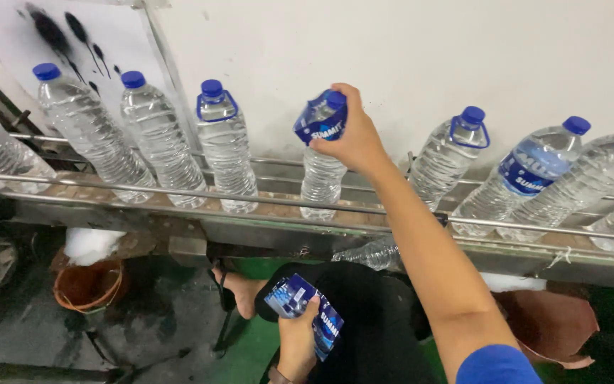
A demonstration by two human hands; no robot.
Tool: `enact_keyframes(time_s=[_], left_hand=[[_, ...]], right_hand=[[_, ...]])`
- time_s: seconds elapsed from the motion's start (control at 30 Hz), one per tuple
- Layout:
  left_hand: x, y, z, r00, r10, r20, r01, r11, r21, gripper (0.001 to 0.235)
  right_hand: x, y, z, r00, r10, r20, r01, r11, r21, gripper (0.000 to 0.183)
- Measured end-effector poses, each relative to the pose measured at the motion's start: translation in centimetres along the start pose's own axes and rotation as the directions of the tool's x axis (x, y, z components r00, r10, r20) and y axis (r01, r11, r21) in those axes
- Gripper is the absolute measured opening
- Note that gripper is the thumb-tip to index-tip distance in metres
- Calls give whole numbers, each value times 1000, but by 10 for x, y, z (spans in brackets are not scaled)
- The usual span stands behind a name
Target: The person sits on the floor and applies blue labels to clear plastic water bottles arranged on a metal rack. They pick up each bottle, wrap the label around it, and place it back on the rack.
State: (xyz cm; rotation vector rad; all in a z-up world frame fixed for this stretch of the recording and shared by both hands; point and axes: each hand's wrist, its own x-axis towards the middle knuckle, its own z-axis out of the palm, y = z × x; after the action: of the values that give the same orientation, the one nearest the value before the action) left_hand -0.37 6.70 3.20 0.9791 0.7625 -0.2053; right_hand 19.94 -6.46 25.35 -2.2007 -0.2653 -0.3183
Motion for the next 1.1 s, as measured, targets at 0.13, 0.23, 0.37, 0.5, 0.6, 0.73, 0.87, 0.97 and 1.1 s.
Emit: enact_keyframes(time_s=[0.13,0.23,0.37,0.5,0.6,0.73,0.87,0.97,1.1], left_hand=[[3,15,1,999,-39,-22,38,999,-22,62],[8,19,3,998,-61,-22,61,998,-11,65],[7,22,8,1000,15,26,-13,997,-78,56],[4,16,10,999,-15,31,18,997,-79,51],[0,14,11,998,-66,17,67,996,-67,57],[5,3,10,996,-83,19,84,995,-62,61],[-11,6,15,995,-98,-6,97,993,-68,50],[-11,20,23,1000,8,-2,-8,990,-144,50],[8,15,13,985,164,61,-144,957,-252,32]], right_hand=[[-35,32,16,938,-94,-333,152,977,153,99],[-45,47,10,891,-42,-453,110,986,125,102],[-42,50,-16,929,-53,-366,93,991,94,107],[-52,35,-32,952,23,-307,9,995,102,109],[-63,83,-10,887,84,-455,35,968,247,110],[-85,104,-14,860,191,-473,-51,955,292,114],[-122,82,-17,841,237,-486,-182,971,157,118],[-166,91,34,903,-23,-430,-20,995,-95,88],[-199,113,80,811,-11,585,-155,960,232,41]])
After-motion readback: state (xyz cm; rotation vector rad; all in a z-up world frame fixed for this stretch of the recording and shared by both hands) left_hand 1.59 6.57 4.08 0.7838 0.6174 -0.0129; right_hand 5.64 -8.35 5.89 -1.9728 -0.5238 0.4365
